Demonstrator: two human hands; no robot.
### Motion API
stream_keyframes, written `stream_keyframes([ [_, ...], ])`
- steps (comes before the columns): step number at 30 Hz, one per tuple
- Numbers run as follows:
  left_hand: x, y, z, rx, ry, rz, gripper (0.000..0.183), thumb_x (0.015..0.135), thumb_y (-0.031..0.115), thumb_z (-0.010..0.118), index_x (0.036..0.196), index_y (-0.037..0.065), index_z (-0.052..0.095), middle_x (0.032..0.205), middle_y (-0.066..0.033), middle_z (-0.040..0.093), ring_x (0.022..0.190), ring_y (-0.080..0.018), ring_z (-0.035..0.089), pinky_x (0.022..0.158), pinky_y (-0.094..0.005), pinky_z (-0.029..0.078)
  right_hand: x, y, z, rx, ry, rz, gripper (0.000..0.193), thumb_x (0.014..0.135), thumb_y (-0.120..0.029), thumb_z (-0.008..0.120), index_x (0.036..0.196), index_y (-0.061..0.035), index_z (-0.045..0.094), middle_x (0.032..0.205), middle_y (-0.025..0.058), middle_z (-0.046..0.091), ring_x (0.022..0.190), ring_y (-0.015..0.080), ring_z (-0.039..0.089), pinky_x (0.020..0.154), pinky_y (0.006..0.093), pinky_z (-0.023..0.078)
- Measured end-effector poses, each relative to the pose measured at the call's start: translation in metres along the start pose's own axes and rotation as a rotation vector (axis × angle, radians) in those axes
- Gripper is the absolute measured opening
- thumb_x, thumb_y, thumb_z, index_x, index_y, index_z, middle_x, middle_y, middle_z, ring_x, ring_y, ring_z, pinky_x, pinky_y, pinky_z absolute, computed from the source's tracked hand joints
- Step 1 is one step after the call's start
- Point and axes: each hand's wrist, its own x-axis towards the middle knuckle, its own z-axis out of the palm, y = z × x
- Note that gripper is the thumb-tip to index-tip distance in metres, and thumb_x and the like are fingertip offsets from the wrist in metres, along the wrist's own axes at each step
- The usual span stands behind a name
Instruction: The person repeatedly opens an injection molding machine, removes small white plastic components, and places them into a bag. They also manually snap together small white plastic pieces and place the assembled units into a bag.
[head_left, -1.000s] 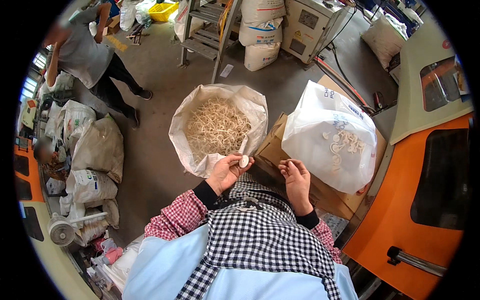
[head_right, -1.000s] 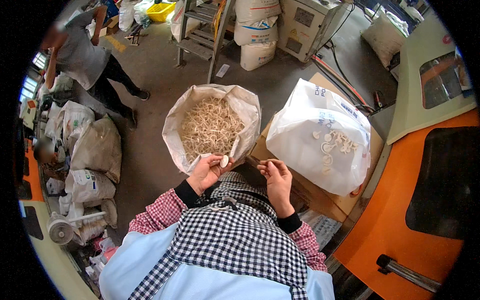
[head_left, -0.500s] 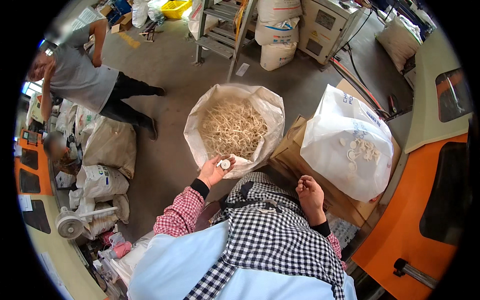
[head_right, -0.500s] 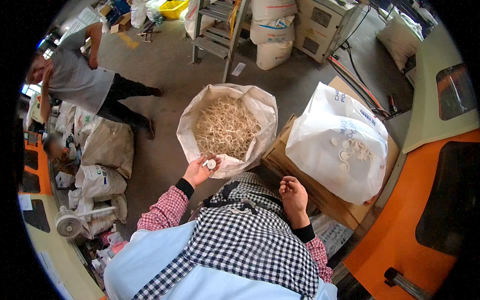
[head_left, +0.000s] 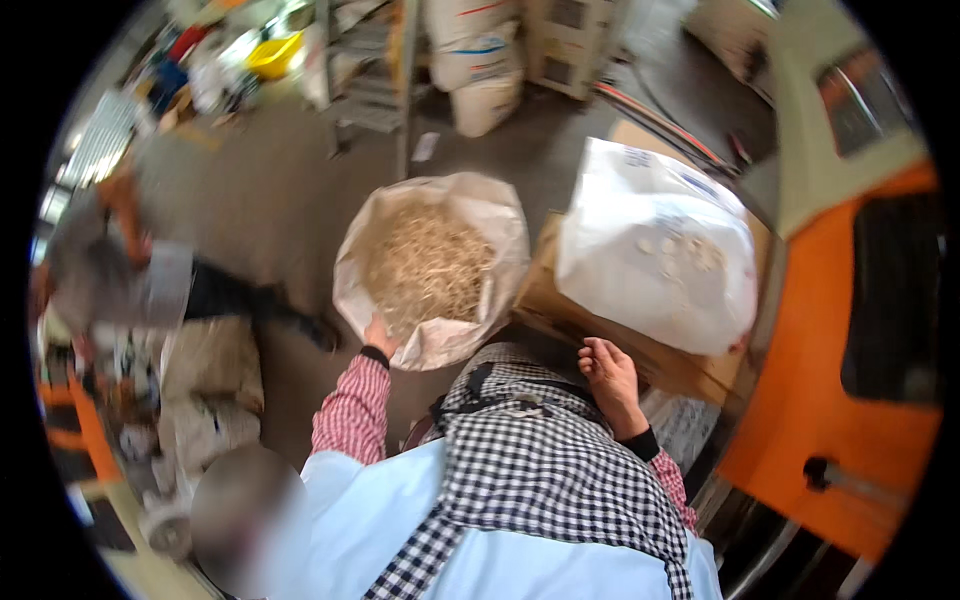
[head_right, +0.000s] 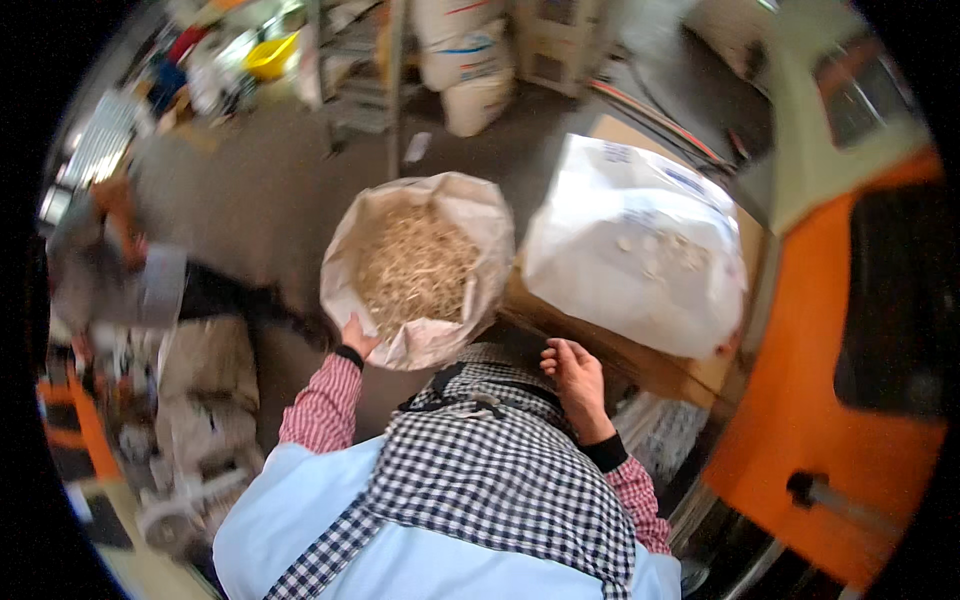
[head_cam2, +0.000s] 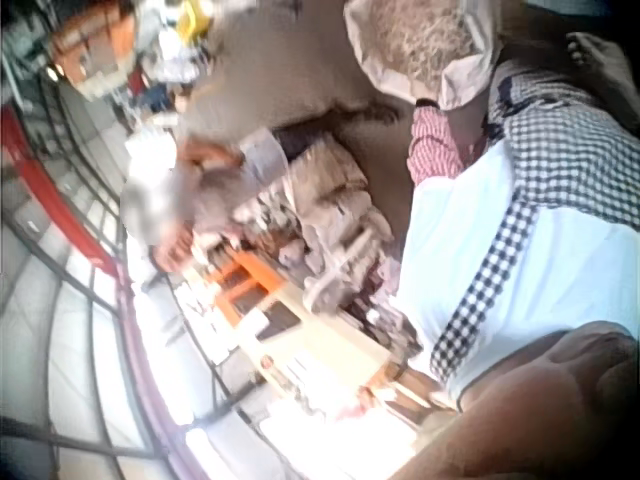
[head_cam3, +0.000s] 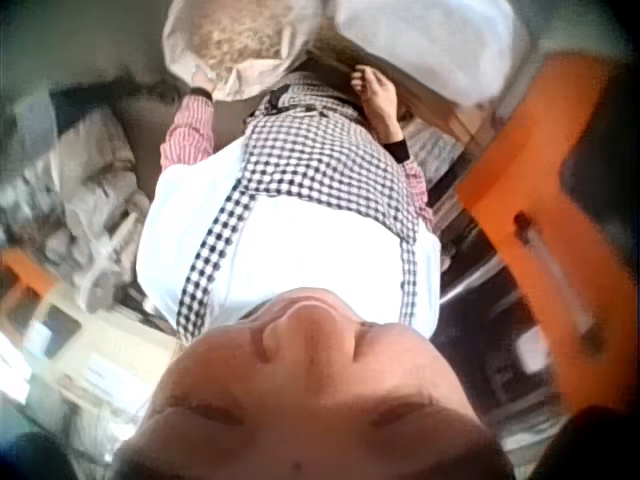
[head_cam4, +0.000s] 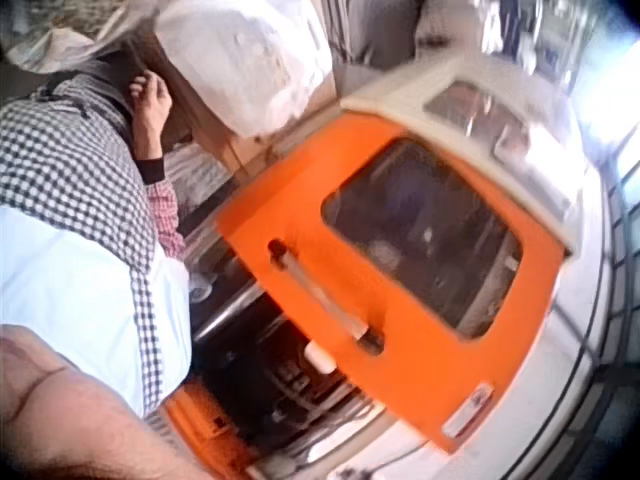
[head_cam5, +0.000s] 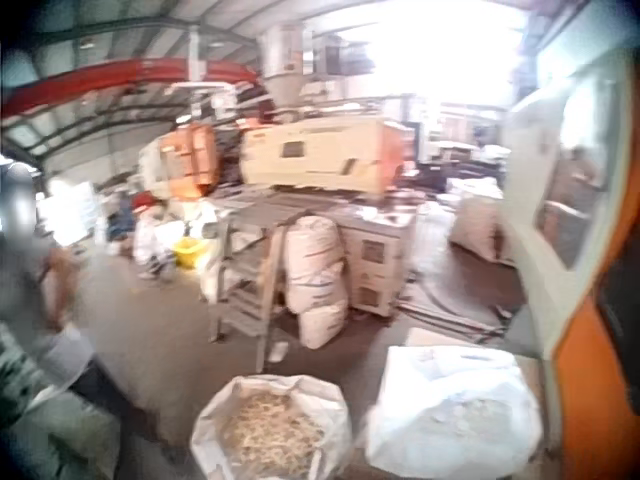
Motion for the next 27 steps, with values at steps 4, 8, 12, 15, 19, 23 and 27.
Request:
stream_keyframes([
  [4, 0.009, 0.03, 0.065, -0.903, -0.603, -0.458, 0.035, 0.086, 0.024, 0.054, 0.107, -0.003, 0.047, 0.082, -0.0155, 0.057, 0.075, -0.0248, 0.058, 0.064, -0.0329, 0.05, -0.025, -0.013, -0.017, 0.048, 0.111, -0.108, 0.025, 0.091, -0.016, 0.053, 0.104, 0.0048, 0.054, 0.087, 0.0093, 0.061, 0.072, 0.0128, 0.058, 0.063, 0.0212, 0.047],
  [8, 0.0, 0.143, 0.083, -0.766, -0.963, -0.365, 0.037, 0.091, 0.025, 0.05, 0.11, -0.006, 0.05, 0.081, -0.0123, 0.061, 0.069, -0.0208, 0.059, 0.062, -0.0302, 0.048, -0.071, -0.016, -0.042, 0.097, 0.306, -0.299, 0.02, 0.089, -0.014, 0.055, 0.102, 0.0015, 0.055, 0.089, 0.0109, 0.063, 0.077, 0.0157, 0.062, 0.066, 0.0225, 0.049],
  [12, -0.014, 0.253, 0.089, -0.343, -1.191, 0.186, 0.035, 0.09, 0.025, 0.051, 0.109, -0.005, 0.053, 0.085, -0.0111, 0.063, 0.075, -0.0186, 0.06, 0.063, -0.0296, 0.047, -0.131, 0.003, -0.083, 0.112, 0.7, -0.479, 0.02, 0.09, -0.019, 0.054, 0.093, 0.0007, 0.057, 0.082, 0.0096, 0.063, 0.069, 0.0153, 0.063, 0.063, 0.0265, 0.05],
  [15, -0.032, 0.311, 0.08, -0.335, -1.326, 0.347, 0.035, 0.09, 0.024, 0.052, 0.107, -0.006, 0.052, 0.089, -0.0142, 0.062, 0.078, -0.021, 0.062, 0.07, -0.031, 0.051, -0.18, 0.018, -0.105, 0.04, 1.06, -0.719, 0.019, 0.089, -0.016, 0.056, 0.091, 0.0025, 0.061, 0.079, 0.0084, 0.063, 0.069, 0.0143, 0.061, 0.063, 0.0262, 0.049],
  [19, -0.083, 0.388, 0.065, -0.229, -1.385, 0.598, 0.032, 0.091, 0.023, 0.052, 0.103, -0.006, 0.053, 0.088, -0.014, 0.062, 0.079, -0.021, 0.063, 0.07, -0.0298, 0.051, -0.277, 0.017, -0.138, -0.712, 1.95, -0.767, 0.006, 0.077, 0.0, 0.061, 0.082, 0.001, 0.063, 0.076, 0.0124, 0.062, 0.069, 0.0255, 0.06, 0.062, 0.0312, 0.047],
  [23, -0.141, 0.439, 0.05, -0.059, -1.391, 0.805, 0.026, 0.09, 0.019, 0.053, 0.099, -0.005, 0.055, 0.086, -0.0108, 0.062, 0.078, -0.0184, 0.063, 0.07, -0.0291, 0.051, -0.342, 0.038, -0.201, -1.059, 2.231, -0.499, 0.015, 0.078, 0.002, 0.052, 0.091, 0.0013, 0.06, 0.088, 0.0192, 0.058, 0.081, 0.0366, 0.057, 0.068, 0.039, 0.047],
  [27, -0.164, 0.454, 0.064, -0.059, -1.465, 0.959, 0.021, 0.09, 0.017, 0.053, 0.093, -0.003, 0.056, 0.077, -0.0062, 0.06, 0.071, -0.0119, 0.058, 0.064, -0.0259, 0.049, -0.363, 0.055, -0.251, -1.198, 2.123, -0.07, 0.025, 0.078, 0.002, 0.049, 0.1, 0.0028, 0.059, 0.101, 0.0226, 0.058, 0.094, 0.0374, 0.056, 0.081, 0.0421, 0.048],
])
